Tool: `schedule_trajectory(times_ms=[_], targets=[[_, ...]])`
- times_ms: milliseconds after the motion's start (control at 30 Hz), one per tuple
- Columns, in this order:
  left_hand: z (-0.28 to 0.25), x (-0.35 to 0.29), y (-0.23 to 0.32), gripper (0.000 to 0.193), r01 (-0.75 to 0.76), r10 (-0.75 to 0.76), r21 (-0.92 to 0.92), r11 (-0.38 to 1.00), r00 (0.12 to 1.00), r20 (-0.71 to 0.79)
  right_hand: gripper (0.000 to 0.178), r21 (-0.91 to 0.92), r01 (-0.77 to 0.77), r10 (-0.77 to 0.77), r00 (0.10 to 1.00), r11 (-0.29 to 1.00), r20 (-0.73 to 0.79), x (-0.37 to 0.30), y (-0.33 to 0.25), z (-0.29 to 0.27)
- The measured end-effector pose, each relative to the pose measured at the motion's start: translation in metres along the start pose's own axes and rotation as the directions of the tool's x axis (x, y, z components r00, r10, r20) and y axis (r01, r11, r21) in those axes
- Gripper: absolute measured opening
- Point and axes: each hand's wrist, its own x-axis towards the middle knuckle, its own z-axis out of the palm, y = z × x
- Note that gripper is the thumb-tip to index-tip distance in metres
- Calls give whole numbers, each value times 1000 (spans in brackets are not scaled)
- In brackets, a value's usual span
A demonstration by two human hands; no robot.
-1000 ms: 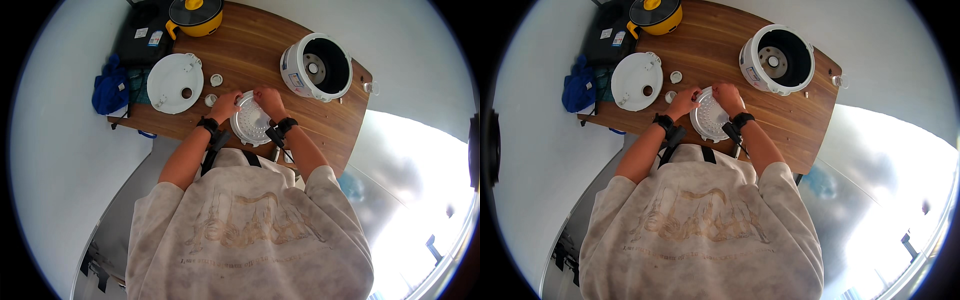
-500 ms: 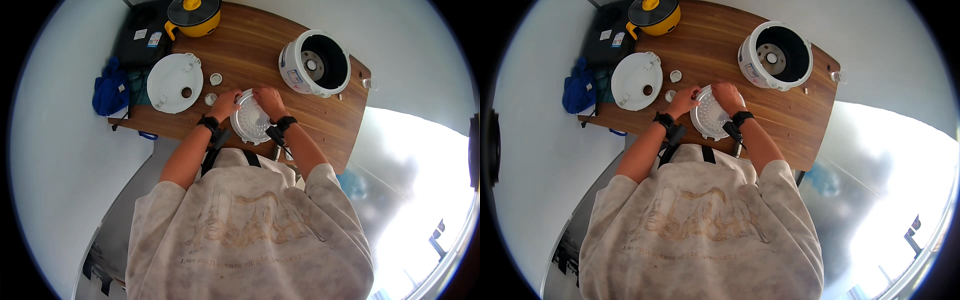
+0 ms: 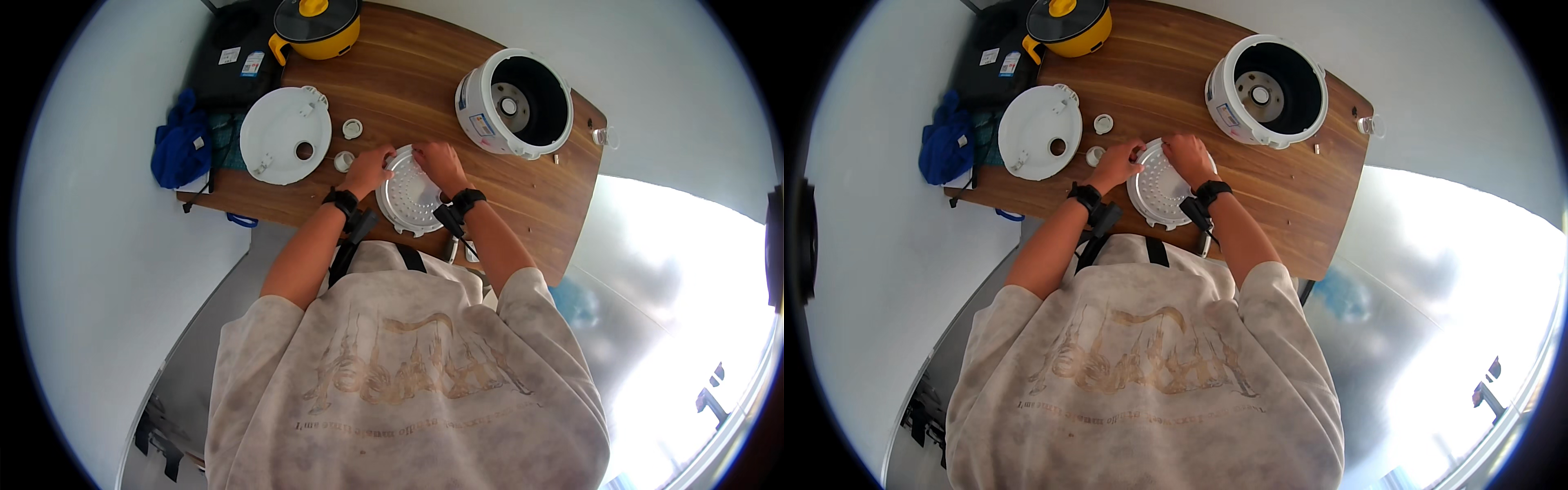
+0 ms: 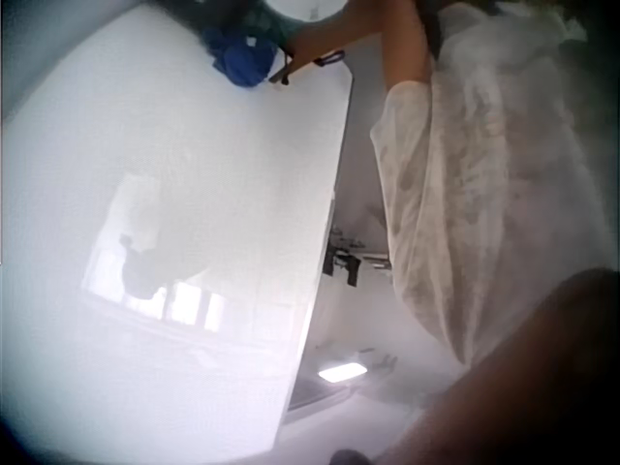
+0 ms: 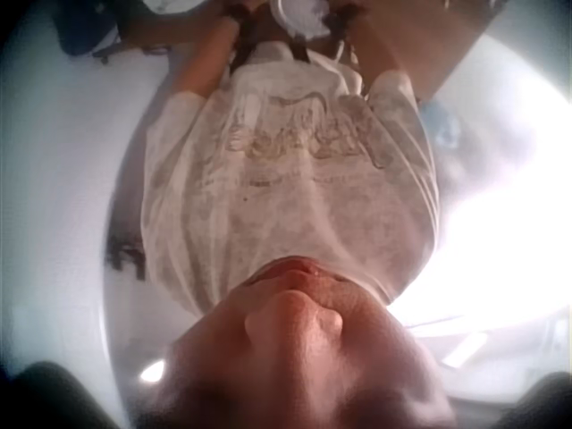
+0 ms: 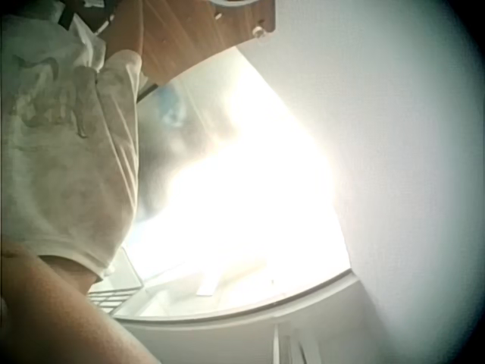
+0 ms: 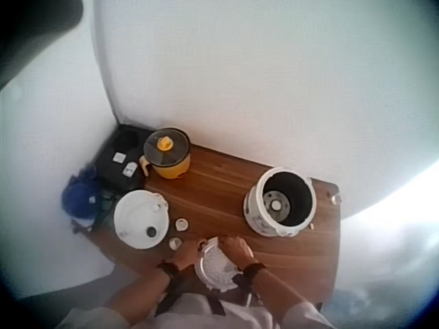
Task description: The person assembles a white plastic appliance lid by inserting a rubber gasket into a circular frame and then attaching a perforated inner plate using a screwdriver. The person tightens screws to secure the components together on a wooden table.
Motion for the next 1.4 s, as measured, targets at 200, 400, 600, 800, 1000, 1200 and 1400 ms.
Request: schedule_trajectory(times_ms=[200,400,600,800,1000,1200,1400], targets=[[-1,1,2,43,27,-28,19,999,999,26,16,60,-55,58,997,997,-47,1,-1,3],[-1,0,5,43,23,-23,36,999,1000,8,14,-34,11,-12,999,999,-38,0,1,4],[0,-1,4,43,-1,2,42,999,1000,-20,15,-45,71,-73,997,996,-37,-2,3,2],[1,0,3,42,4,-4,24,1000,1000,-11,17,-43,25,-27,999,999,-35,-4,2,0],[2,1,0,42,-15,15,36,999,1000,-16,19,-33,-32,31,999,999,-26,-5,0,-1],[2,0,1,43,-27,28,30,999,999,-24,17,83,-63,70,994,995,-79,-4,5,5],[2,0,1,42,-12,12,31,999,1000,-13,17,88,-97,101,994,991,-34,-1,6,3]])
